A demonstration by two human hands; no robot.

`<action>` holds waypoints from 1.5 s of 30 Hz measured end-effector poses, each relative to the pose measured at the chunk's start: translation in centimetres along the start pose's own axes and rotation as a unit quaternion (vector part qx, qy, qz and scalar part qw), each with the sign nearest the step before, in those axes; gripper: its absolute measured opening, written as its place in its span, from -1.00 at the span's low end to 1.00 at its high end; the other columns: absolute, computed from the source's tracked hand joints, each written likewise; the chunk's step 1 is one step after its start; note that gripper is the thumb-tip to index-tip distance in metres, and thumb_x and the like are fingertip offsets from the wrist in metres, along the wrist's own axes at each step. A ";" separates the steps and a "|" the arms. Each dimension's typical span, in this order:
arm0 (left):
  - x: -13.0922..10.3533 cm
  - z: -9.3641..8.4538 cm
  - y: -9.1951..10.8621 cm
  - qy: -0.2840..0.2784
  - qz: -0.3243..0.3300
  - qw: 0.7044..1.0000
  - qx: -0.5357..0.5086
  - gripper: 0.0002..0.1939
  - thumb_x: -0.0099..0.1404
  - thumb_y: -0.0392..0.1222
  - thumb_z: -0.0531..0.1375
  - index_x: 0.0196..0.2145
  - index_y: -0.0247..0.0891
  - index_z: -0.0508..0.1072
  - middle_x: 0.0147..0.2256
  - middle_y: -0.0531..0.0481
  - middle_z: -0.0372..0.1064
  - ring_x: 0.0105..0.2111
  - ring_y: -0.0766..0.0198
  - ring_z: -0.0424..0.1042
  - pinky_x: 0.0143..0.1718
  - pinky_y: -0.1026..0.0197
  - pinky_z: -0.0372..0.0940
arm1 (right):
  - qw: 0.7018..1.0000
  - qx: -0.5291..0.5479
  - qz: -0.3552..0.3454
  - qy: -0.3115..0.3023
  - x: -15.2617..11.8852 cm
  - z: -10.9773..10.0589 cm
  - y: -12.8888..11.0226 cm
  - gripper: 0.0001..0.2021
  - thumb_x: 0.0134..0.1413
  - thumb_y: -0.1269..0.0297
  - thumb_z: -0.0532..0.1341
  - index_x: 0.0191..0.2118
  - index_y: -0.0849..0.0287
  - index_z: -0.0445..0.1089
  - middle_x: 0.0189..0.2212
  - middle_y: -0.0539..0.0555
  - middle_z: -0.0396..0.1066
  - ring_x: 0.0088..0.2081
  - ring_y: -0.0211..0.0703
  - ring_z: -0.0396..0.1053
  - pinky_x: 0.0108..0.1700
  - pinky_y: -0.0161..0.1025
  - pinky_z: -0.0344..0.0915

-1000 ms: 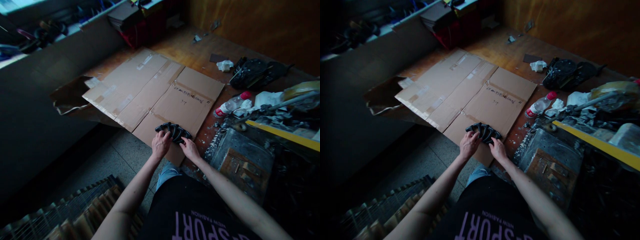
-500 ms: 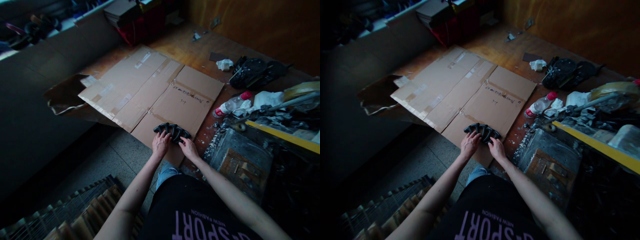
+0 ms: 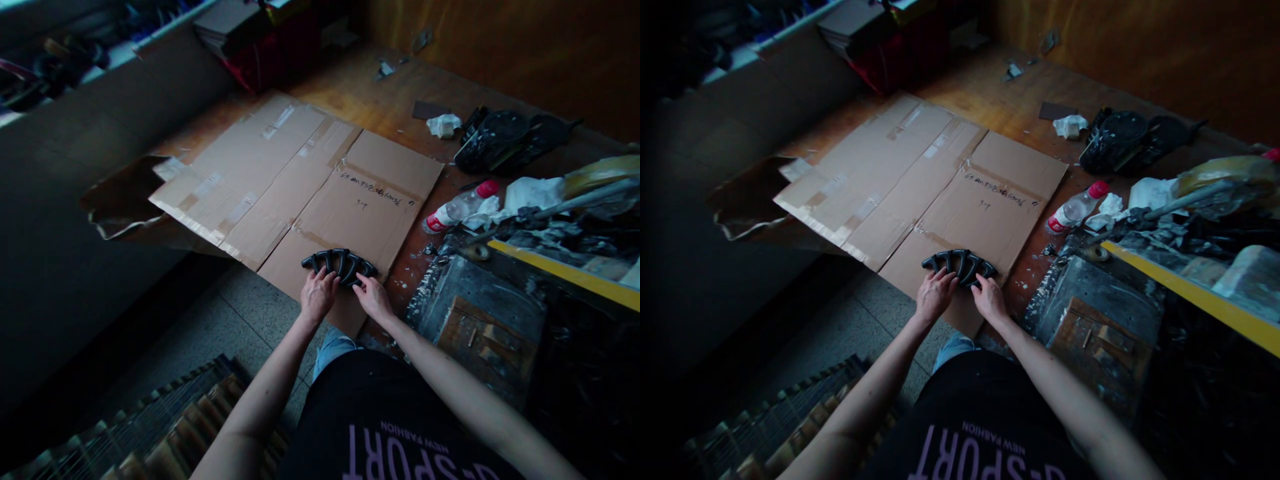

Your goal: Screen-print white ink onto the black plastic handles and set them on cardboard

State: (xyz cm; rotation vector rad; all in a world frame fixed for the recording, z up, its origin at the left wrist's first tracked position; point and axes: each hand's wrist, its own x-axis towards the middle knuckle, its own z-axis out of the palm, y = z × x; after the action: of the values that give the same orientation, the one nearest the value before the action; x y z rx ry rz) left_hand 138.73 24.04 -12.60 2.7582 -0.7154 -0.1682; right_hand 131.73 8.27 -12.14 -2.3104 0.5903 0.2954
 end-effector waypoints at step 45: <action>21.4 -1.4 -0.1 0.089 0.083 0.992 0.044 -0.50 0.15 0.07 0.30 0.03 -0.11 0.49 0.19 -0.07 0.31 0.20 -0.14 0.22 0.18 -0.14 0.17 | 0.969 -0.225 -0.100 0.035 9.7 -1.1 -0.8 -0.39 0.25 0.03 0.11 0.35 0.06 0.07 0.38 0.21 -0.13 0.38 0.36 -0.27 0.26 0.46 -0.31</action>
State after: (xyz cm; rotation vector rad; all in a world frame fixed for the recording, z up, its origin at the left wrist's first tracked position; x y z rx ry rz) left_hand 157.68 13.93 -12.18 2.7336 -0.9168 0.1453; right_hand 140.62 4.83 -14.45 -2.8032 0.3427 0.2737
